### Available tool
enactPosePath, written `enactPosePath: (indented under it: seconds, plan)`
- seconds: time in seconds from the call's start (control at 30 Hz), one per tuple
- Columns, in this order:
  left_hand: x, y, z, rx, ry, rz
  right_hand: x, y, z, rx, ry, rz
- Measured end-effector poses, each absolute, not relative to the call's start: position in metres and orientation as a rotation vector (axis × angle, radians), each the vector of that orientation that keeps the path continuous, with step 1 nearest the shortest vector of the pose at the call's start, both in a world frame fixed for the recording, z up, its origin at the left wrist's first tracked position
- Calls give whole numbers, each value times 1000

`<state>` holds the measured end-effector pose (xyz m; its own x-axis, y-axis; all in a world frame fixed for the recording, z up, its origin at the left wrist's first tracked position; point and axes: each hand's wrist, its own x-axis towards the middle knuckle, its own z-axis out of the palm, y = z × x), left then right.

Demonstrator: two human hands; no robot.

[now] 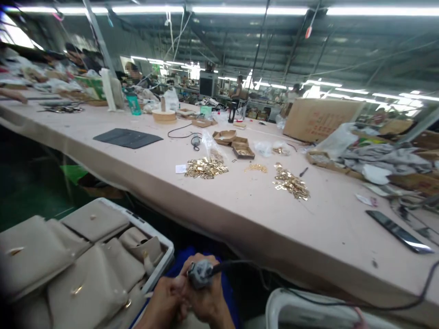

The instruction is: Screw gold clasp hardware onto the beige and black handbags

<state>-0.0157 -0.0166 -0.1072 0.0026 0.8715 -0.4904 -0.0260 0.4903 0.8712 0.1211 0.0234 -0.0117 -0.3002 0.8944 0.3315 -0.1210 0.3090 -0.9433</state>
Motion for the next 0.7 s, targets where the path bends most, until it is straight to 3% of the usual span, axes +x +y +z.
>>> enactPosePath:
  seconds: [0.17,0.33,0.5,0.7]
  plan:
    - [-16,-19,-119,778,1363,955,161,39,50,-373,-1059,1304]
    - [-21,-16,-133,821,1344,949,218,100,95,-487,-768,1082]
    - [-22,-14,-140,843,1337,922,284,181,109,-571,-513,860]
    - [-21,-13,-124,816,1328,929,332,264,105,-671,-185,836]
